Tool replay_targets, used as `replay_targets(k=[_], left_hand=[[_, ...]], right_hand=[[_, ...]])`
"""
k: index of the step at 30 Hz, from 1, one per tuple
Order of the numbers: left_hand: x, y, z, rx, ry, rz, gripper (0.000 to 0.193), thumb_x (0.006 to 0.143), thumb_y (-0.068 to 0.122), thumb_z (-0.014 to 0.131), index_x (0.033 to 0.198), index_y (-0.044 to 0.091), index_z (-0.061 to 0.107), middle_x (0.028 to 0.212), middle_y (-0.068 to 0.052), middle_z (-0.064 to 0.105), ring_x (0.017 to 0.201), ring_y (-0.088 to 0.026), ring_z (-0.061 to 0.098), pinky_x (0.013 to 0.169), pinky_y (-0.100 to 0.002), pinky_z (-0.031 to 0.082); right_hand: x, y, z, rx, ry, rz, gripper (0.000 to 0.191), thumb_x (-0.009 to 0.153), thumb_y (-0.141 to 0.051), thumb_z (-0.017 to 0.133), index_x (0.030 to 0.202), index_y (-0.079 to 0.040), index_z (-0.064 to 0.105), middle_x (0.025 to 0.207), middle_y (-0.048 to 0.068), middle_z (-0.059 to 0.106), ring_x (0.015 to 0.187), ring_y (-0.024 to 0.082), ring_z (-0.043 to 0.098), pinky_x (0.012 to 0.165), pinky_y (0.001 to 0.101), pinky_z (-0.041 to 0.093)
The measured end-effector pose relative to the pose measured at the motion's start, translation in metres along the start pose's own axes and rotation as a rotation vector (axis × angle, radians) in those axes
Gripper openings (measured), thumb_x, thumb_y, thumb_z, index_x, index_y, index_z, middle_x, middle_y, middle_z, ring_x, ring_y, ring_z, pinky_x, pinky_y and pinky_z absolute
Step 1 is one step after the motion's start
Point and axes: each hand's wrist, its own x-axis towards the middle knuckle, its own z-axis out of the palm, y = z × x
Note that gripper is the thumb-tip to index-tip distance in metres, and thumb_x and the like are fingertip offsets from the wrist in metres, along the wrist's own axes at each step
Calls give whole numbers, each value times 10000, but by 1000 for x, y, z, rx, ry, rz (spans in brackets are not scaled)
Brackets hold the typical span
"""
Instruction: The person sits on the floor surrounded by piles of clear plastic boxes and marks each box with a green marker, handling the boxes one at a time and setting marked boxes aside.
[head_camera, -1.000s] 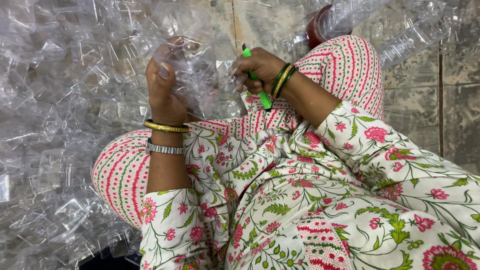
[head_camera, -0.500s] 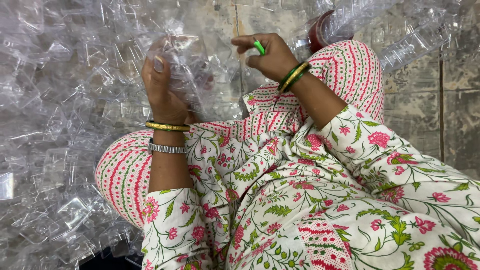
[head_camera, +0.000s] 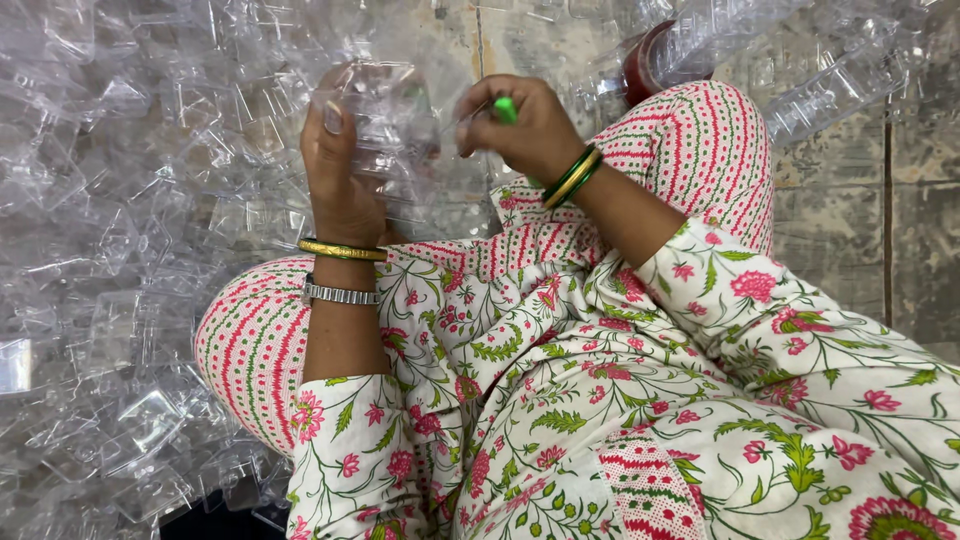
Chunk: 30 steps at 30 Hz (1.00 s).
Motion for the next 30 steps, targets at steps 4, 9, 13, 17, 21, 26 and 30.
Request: replay_targets(k=[4, 9, 13, 17, 21, 26, 30], left_hand=[[18, 26, -1, -1136, 24, -596, 589, 1026, 383, 660, 1471, 41, 484, 1399, -169, 629, 1207, -301, 636, 983, -471, 583], [24, 35, 3, -963, 13, -607, 632, 1025, 423, 684, 1466, 13, 490, 1355, -98, 629, 1265, -196, 611, 1124, -393, 525], [23, 28, 7, -757, 22, -571, 576, 1040, 420, 686, 1415, -4, 576, 1222, -60, 645, 1138, -152, 601, 1051, -321, 497], [23, 24, 9, -761, 18, -532, 544, 1016, 420, 704, 1350, 3, 600, 1148, -25, 640, 1062, -118, 576, 982, -283, 472], [23, 27, 6, -713, -40, -536, 542, 1006, 425, 709, 1328, -5, 634, 1062, -5, 620, 937, -81, 511, 858, -246, 410], [24, 33, 6, -745, -57, -512, 542, 1006, 429, 727, 1314, -4, 623, 1156, -15, 654, 1011, -89, 565, 933, -243, 447], [26, 36, 7, -730, -80, -477, 541, 1005, 438, 724, 1309, 4, 615, 1148, -4, 650, 1036, -91, 566, 949, -250, 451]], right_hand=[[-1, -3, -23, 680, -196, 381, 286, 971, -222, 636, 1086, 40, 648, 827, 173, 733, 397, 99, 412, 382, 272, 335], [0, -6, -16, 832, -334, 509, 359, 992, -255, 610, 1145, 61, 683, 784, 153, 705, 405, 105, 416, 404, 271, 347], [2, -16, -12, 521, -154, 460, 356, 946, -273, 598, 1115, 25, 696, 726, 161, 718, 367, 91, 431, 368, 258, 355], [2, -21, -12, 189, -40, 282, 299, 902, -218, 617, 1044, 17, 735, 683, 153, 717, 351, 70, 443, 343, 234, 344], [2, -13, -13, 148, -11, 271, 175, 889, -106, 638, 968, 30, 715, 743, 140, 742, 399, 56, 481, 365, 225, 370], [4, 2, -12, 192, 20, 222, 184, 970, -100, 594, 946, 19, 733, 709, 125, 721, 411, 44, 443, 374, 226, 318], [4, 1, -7, 241, 47, 281, 156, 961, -124, 631, 935, 3, 718, 692, 117, 713, 382, 55, 451, 348, 239, 312]])
